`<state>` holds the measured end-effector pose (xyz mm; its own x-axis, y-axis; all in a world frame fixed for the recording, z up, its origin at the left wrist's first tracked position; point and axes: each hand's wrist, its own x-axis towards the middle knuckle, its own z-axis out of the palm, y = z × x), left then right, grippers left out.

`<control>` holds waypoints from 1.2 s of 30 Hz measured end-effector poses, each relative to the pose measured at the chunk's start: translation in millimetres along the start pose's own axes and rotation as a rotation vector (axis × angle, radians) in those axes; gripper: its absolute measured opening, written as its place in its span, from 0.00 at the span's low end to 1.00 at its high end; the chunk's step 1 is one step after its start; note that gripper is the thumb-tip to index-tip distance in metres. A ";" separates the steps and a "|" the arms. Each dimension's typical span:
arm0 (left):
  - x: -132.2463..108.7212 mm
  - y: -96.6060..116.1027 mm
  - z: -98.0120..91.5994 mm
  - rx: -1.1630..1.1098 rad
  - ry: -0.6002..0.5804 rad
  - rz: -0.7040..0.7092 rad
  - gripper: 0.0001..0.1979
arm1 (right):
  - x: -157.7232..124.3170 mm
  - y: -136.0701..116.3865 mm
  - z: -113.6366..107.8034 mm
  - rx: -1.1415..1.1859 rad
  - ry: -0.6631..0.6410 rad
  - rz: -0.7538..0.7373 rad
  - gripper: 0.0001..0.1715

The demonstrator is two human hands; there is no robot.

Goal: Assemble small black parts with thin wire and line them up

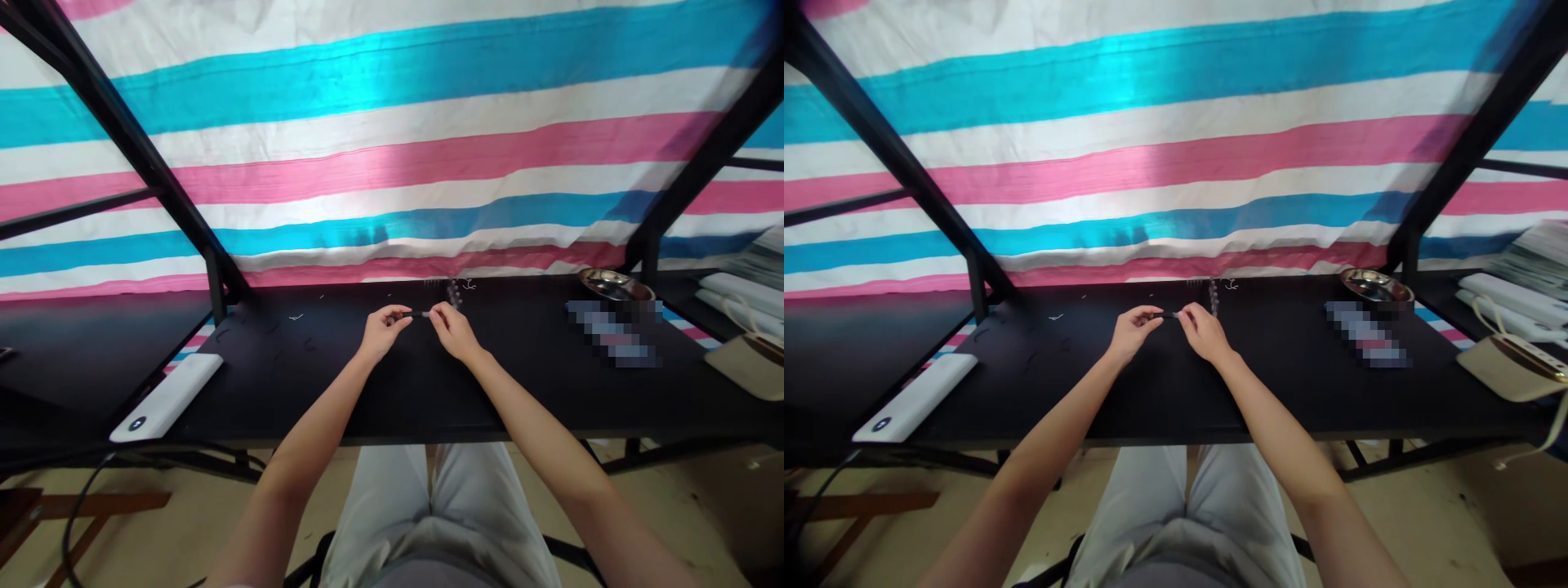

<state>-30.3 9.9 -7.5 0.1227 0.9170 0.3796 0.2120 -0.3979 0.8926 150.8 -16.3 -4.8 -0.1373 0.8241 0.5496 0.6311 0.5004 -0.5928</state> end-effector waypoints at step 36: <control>-4.5 7.3 0.1 0.298 -0.061 0.259 0.09 | 3.0 0.5 7.9 0.264 -0.011 -0.012 0.14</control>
<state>-29.3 2.9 -2.7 0.2642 0.7854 0.5598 0.4371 -0.6149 0.6564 144.6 -11.5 -8.1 -0.1531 0.8197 0.5520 0.4088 0.5611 -0.7198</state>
